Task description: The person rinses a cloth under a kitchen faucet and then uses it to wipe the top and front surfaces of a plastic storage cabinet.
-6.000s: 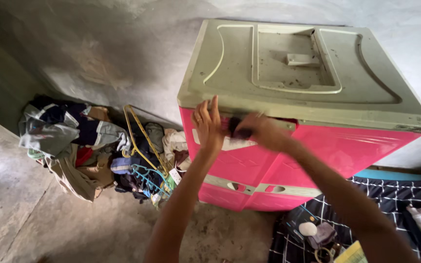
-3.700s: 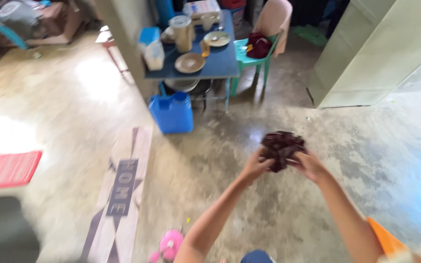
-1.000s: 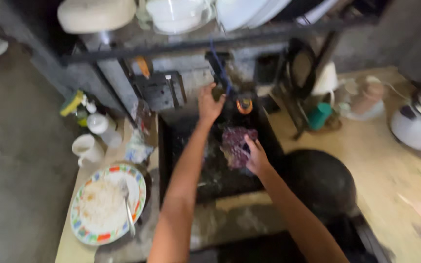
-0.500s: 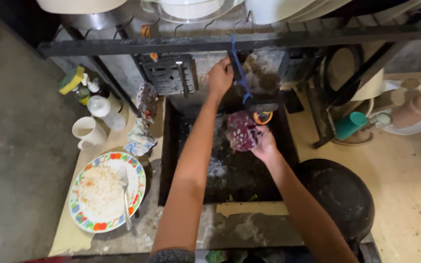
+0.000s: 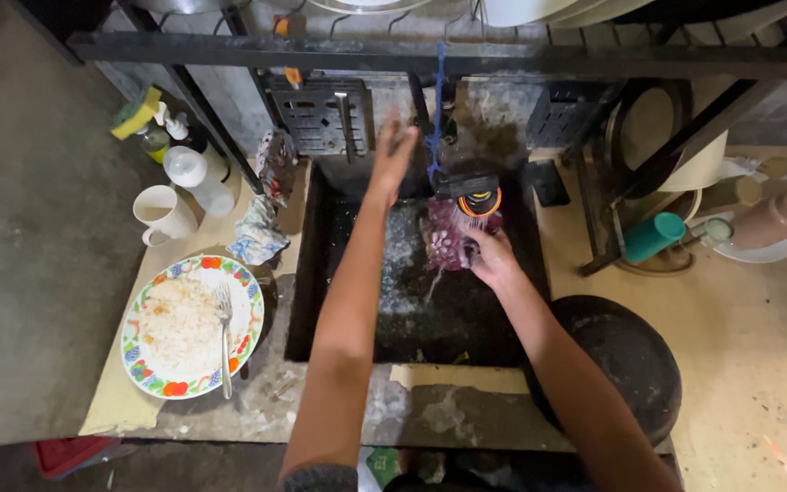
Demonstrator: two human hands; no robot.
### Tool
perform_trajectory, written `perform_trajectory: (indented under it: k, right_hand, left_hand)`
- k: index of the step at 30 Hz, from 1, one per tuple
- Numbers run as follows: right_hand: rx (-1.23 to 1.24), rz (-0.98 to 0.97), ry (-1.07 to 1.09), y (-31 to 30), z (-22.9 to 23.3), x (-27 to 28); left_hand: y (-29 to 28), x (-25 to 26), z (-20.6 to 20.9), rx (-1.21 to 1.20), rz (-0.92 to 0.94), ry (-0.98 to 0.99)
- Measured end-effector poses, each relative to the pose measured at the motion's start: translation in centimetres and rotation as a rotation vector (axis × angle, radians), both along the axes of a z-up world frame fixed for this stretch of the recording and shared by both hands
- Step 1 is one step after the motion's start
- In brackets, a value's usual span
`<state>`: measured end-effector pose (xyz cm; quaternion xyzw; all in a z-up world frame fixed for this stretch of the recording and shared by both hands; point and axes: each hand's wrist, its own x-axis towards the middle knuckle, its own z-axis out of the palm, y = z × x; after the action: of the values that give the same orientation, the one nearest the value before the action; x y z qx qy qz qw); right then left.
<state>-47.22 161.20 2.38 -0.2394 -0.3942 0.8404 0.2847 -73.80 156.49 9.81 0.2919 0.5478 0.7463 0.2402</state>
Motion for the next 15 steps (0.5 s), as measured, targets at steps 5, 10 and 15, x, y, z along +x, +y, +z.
perform_trajectory:
  k: [5,10,15]
  right_hand:
    - [-0.194,-0.217,-0.044,-0.5,1.3,-0.6]
    - [0.375,-0.215,-0.213,-1.5,0.2,-0.4]
    - [1.751,-0.109,-0.794,-2.0,0.6,-0.5]
  left_hand:
    - [-6.6,8.5,-3.9,-0.205,0.009,-0.291]
    - [-9.4,18.1,-7.4,0.392,-0.54,-1.096]
    - [-6.0,20.4,-11.6,0.44,-0.579,-1.087]
